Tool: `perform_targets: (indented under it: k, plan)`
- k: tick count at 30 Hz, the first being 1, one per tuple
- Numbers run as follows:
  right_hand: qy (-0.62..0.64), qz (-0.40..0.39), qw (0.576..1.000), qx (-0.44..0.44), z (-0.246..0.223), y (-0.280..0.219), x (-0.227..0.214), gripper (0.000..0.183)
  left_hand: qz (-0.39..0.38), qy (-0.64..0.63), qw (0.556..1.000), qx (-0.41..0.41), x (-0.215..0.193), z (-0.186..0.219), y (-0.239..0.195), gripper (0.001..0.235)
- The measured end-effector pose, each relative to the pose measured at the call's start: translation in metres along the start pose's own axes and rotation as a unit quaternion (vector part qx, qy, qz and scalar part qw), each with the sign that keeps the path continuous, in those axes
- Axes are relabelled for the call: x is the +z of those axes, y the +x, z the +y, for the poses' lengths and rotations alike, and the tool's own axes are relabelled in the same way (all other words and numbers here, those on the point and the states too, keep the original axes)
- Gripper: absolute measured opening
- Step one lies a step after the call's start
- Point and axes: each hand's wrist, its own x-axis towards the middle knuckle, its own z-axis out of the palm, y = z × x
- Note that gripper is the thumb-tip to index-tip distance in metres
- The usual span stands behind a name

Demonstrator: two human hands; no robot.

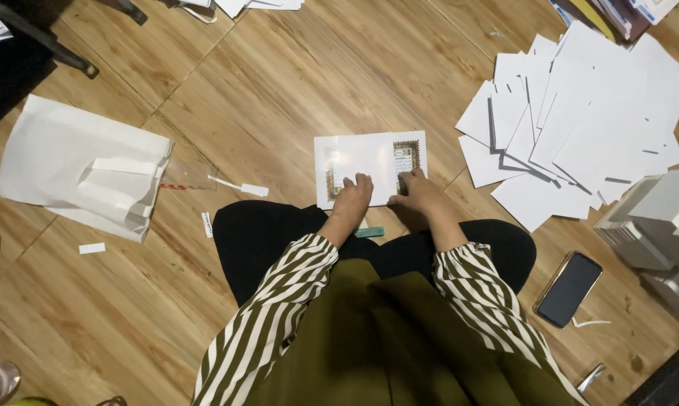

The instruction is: The person is sitting on the floor and manually folding printed sheets of paper, aligning the edges and creasing them by hand.

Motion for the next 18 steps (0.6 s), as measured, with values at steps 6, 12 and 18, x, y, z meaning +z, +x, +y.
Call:
perform_targets:
  k: [6,12,18]
  plan:
    - [-0.033,0.041,0.998,-0.036,0.011,0.019,0.016,0.058,0.005,0.001,1.000,-0.010,-0.028,-0.001,-0.002,0.038]
    - [-0.041,0.031,0.998,-0.043,0.005,0.014,0.007,0.051,0.068,-0.008,0.998,-0.006,-0.024,0.001,-0.004,0.033]
    - [-0.023,0.026,0.999,-0.034,0.008,0.017,0.015,0.042,0.087,-0.002,0.996,-0.003,-0.019,0.002,-0.004,0.030]
